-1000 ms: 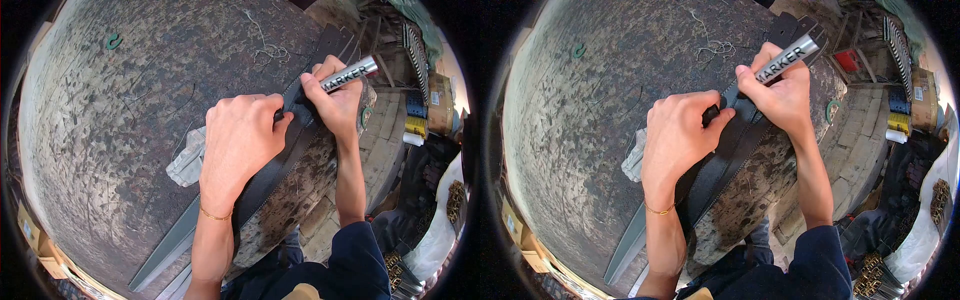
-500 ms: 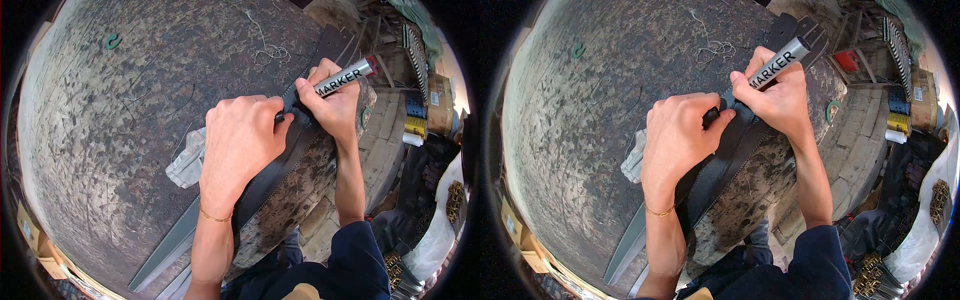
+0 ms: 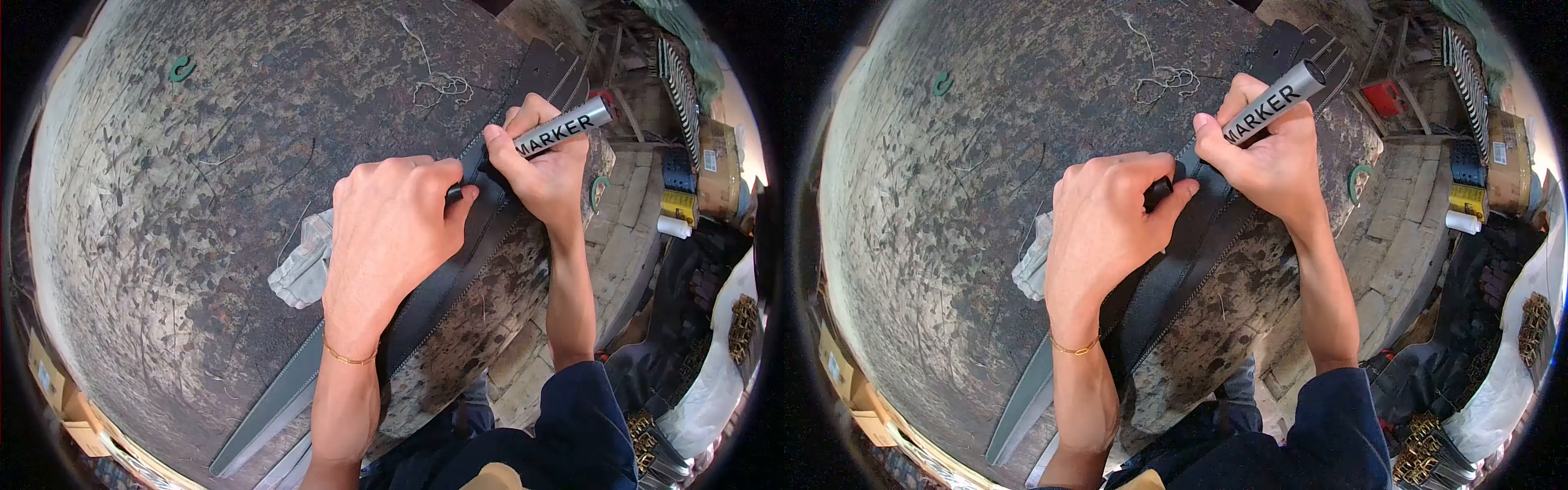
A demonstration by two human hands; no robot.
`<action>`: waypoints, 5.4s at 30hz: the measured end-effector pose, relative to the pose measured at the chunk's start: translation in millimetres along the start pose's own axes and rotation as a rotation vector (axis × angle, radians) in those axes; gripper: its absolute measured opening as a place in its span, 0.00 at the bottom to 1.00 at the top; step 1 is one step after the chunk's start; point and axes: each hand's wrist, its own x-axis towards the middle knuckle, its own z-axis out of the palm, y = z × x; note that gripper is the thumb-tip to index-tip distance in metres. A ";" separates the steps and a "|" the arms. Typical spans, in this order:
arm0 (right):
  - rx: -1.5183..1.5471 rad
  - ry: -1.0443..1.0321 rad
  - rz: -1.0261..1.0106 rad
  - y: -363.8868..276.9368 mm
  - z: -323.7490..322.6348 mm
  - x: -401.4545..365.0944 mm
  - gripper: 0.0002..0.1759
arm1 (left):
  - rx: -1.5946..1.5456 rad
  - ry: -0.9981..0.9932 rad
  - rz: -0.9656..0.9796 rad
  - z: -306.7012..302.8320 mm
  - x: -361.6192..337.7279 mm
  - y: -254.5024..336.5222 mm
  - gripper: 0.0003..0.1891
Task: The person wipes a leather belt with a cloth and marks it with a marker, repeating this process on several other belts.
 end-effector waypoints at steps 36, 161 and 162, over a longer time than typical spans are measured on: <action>0.625 0.119 0.105 11.8 -19.7 9.2 0.06 | -0.115 0.032 0.023 1.2 -0.5 -5.4 0.13; -0.580 0.303 -0.327 -5.8 -18.8 -23.4 0.15 | 0.737 0.362 -0.016 -57.9 -164.6 -25.1 0.26; -0.577 0.328 -0.368 3.3 -15.1 -23.4 0.14 | 0.662 0.283 0.030 -58.7 -169.5 -28.5 0.24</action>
